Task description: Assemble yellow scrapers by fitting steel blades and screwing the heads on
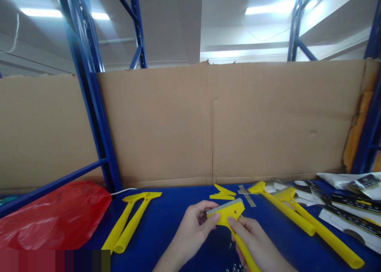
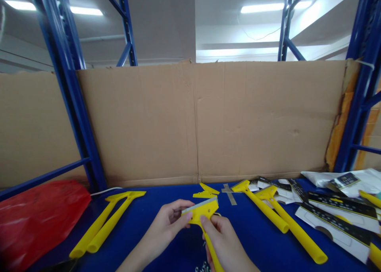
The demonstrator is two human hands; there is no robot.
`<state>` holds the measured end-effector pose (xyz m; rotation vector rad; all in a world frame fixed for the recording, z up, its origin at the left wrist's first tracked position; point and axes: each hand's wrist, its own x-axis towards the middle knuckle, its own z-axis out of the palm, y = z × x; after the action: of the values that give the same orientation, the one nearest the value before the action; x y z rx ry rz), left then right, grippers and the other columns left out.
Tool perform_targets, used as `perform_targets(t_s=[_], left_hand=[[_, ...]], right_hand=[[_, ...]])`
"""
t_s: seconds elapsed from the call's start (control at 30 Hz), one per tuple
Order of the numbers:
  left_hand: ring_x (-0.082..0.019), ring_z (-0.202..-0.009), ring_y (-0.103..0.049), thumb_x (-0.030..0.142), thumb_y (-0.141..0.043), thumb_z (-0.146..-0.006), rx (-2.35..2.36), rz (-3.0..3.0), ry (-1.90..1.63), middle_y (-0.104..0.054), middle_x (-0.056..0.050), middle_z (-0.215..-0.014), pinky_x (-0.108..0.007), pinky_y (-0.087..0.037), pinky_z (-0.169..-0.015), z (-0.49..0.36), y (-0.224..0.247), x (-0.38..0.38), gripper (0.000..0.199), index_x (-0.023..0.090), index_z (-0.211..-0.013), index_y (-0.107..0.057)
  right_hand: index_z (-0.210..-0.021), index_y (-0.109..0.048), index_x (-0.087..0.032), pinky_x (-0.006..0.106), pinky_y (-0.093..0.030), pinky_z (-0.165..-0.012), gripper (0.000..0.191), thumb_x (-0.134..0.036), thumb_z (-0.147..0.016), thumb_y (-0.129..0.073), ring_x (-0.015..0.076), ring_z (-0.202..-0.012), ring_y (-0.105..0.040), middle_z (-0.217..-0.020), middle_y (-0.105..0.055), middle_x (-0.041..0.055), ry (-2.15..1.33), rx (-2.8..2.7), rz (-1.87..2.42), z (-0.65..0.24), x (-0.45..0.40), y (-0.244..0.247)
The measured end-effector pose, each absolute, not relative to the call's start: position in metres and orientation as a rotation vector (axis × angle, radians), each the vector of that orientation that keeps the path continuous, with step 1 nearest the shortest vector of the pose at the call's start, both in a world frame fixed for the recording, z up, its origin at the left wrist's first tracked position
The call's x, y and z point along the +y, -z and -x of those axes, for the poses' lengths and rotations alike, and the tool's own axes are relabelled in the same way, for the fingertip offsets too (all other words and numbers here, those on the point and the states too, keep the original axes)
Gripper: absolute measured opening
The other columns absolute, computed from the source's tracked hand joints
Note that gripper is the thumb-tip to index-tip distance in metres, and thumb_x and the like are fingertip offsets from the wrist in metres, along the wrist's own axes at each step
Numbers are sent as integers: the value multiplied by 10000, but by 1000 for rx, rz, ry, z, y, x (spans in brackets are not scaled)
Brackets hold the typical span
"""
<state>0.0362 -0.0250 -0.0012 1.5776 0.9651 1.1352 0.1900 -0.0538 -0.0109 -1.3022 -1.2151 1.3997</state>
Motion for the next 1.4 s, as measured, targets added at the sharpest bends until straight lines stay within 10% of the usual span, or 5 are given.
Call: perform_targets(t_s=[0.3,1.4], left_hand=[[-204,-844,-642,198,-734,-627,1015,-1583,-1115,-715,-65,-990,-308,-487,-767,-35,6,-23,452,193,-1074,-667],[-108,-574,-555,393,-807,-575,819,-1375,-1120,-681,-73,-758,-235,-465,-532,-34,-2,-26,468,120,-936,-689]], right_hand=[[-704,-464,-201,161,-273,-289,442,-639,-751,-504,42,-268,-371,-429,-428,-95,-1420,-1211,1282,-192,-54,10],[-735,-480,-196,156,-265,-273,362,-553,-770,-530,38,-243,-340,-385,-425,-108,-1397,-1233,1358,-194,-51,12]])
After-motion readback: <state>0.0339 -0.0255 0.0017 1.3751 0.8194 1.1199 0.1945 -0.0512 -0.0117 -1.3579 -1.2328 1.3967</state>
